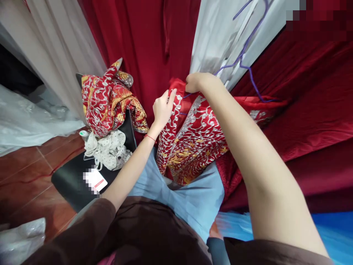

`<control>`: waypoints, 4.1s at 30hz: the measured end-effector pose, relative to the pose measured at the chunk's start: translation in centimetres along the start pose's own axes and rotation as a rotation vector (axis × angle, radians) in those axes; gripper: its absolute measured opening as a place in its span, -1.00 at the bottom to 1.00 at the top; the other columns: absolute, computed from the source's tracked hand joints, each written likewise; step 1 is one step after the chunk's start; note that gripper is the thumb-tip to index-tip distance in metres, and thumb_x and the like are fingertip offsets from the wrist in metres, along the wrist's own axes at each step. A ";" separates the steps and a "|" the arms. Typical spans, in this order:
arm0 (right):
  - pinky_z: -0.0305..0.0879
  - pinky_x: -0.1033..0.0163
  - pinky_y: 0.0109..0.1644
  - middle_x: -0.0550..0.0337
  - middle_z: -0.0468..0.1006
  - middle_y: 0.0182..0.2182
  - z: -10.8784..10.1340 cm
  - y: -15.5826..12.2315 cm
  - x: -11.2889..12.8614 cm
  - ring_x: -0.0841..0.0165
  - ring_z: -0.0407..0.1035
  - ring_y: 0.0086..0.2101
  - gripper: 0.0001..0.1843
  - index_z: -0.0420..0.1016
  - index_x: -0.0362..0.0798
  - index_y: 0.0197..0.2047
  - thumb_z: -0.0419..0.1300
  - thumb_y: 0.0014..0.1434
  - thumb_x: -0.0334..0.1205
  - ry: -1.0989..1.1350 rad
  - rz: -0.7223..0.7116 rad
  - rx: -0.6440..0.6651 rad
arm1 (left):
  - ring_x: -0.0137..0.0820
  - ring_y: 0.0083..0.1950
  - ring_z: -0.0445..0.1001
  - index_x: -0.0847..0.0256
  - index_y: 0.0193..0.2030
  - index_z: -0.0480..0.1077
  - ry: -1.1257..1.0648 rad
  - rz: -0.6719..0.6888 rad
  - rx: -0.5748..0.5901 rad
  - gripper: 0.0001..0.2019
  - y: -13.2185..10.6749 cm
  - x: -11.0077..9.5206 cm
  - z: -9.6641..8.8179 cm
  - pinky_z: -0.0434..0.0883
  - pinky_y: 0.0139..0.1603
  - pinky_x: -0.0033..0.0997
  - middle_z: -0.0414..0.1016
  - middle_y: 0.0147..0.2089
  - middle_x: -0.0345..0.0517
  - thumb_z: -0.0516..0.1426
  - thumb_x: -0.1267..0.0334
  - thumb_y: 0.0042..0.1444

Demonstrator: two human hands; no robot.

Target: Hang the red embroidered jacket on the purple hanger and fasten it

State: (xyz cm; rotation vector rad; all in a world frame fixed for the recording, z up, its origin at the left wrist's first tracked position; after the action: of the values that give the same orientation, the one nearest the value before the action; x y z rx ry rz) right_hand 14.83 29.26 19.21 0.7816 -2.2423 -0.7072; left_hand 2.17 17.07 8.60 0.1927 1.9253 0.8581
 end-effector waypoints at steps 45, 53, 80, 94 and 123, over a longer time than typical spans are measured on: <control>0.32 0.13 -0.13 0.09 0.58 -0.48 6.6 -24.9 3.7 0.26 0.47 -0.35 -0.68 0.46 -0.03 -0.48 0.14 0.19 -0.02 0.013 0.773 0.001 | -0.33 -0.19 0.54 0.19 -0.07 0.45 0.217 0.059 -0.072 -0.46 -0.4 0.2 0.1 0.35 -0.14 -0.44 0.60 -0.22 0.03 -0.23 -0.09 0.39; 0.31 0.16 -0.12 0.04 0.62 -0.35 9.6 -26.2 3.1 0.22 0.48 -0.26 -0.72 0.49 -0.05 -0.32 0.17 0.19 0.00 -0.022 0.830 0.047 | -0.31 -0.17 0.55 0.20 -0.07 0.44 0.204 0.047 -0.062 -0.50 -0.4 0.2 0.1 0.36 -0.14 -0.43 0.60 -0.18 0.08 -0.20 -0.08 0.39; -0.02 0.42 -0.61 0.41 0.31 -0.71 10.5 -26.8 4.3 0.58 0.12 -0.71 -0.78 0.47 -0.08 -0.47 0.19 -0.06 -0.09 0.985 0.832 -0.028 | -0.35 -0.05 0.44 0.20 -0.11 0.26 0.061 -0.102 0.009 -0.90 -15.4 6.8 0.0 0.39 0.05 -0.34 0.41 -0.09 0.02 0.02 0.34 0.24; 0.00 0.40 -0.60 0.37 0.36 -0.73 10.3 -25.2 6.7 0.57 0.14 -0.71 -0.80 0.51 -0.09 -0.48 0.23 -0.07 -0.11 1.022 0.782 -0.088 | -0.23 0.03 0.46 0.18 0.02 0.39 0.334 -0.142 0.194 -0.79 -15.9 7.5 2.1 0.39 -0.05 -0.35 0.51 -0.03 0.02 0.04 0.32 0.29; 0.00 0.40 -0.63 0.32 0.39 -0.67 2.4 -14.7 10.0 0.61 0.07 -0.72 -0.82 0.45 -0.08 -0.57 0.20 0.00 -0.22 0.844 0.561 -0.364 | -0.27 -0.13 0.47 0.15 -0.27 0.40 0.320 0.048 0.089 -0.77 -12.7 3.5 1.1 0.39 -0.18 -0.34 0.52 -0.24 -0.03 -0.02 0.17 0.35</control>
State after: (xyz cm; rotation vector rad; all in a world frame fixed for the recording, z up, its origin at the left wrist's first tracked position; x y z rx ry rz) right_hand 11.96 13.07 12.00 0.1736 -1.3925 -0.3790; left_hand 4.14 9.85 -2.32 0.1620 2.2680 0.8761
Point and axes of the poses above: each hand's wrist, its own y-axis towards the middle knuckle, its own z-axis out of the palm, x = y × z, the point moved 3 cm from there along y, towards the middle knuckle
